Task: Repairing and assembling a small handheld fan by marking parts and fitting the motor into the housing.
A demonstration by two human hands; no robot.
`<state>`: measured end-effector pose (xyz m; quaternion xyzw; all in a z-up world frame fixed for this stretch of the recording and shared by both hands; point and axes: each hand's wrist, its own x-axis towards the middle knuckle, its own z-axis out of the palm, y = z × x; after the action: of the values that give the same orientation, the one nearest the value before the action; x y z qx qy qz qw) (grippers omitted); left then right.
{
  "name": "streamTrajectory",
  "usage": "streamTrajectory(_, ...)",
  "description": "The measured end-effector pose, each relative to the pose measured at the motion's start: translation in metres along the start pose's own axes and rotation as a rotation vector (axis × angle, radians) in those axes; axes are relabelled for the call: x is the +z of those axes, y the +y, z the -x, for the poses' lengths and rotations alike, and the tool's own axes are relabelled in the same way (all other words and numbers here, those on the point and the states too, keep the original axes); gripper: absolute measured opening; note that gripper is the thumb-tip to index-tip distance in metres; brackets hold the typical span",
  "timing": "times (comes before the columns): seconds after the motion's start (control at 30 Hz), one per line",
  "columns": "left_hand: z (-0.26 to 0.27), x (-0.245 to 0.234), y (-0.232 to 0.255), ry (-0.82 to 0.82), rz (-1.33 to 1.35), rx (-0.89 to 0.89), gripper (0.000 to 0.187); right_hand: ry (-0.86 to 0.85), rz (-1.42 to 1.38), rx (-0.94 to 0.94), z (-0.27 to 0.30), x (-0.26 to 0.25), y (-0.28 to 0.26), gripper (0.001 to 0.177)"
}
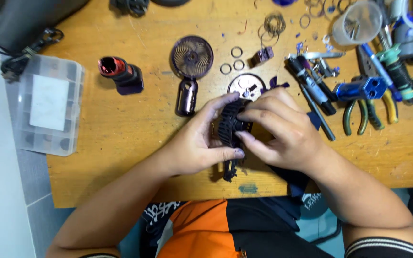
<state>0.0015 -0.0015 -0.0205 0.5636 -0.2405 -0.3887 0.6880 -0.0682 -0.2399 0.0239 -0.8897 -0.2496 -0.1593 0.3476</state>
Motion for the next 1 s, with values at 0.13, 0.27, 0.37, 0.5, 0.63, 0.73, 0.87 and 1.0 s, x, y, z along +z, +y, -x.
streamTrajectory(0.13, -0.001, -0.003, 0.008, -0.034, -0.192, 0.066, 0.103, 0.0, -0.043, 0.001, 0.0, 0.002, 0.001, 0.03)
streamTrajectory(0.27, -0.003, -0.005, -0.024, -0.065, 0.129, 0.121, 0.104, 0.183, -0.078, -0.016, 0.004, 0.017, 0.01, 0.023)
streamTrajectory(0.37, -0.002, -0.005, -0.025, -0.062, 0.154, 0.106, 0.104, 0.173, -0.068, -0.022, 0.004, 0.018, 0.01, 0.023)
streamTrajectory(0.5, -0.003, -0.009, -0.026, -0.046, 0.194, 0.122, 0.103, 0.144, -0.039, -0.004, 0.004, 0.017, 0.004, 0.03)
streamTrajectory(0.63, -0.004, -0.008, -0.025, -0.042, 0.175, 0.131, 0.102, 0.118, -0.025, 0.011, 0.004, 0.016, 0.003, 0.024)
streamTrajectory(0.73, -0.004, -0.007, -0.023, -0.039, 0.156, 0.142, 0.103, 0.109, -0.021, 0.0, 0.005, 0.015, 0.004, 0.025)
streamTrajectory(0.87, -0.004, -0.006, -0.023, -0.03, 0.146, 0.159, 0.103, 0.129, -0.015, -0.033, 0.007, 0.016, 0.007, 0.021)
streamTrajectory(1.0, -0.003, -0.004, -0.021, -0.025, 0.129, 0.169, 0.103, 0.13, -0.028, -0.034, 0.006, 0.015, 0.007, 0.02)
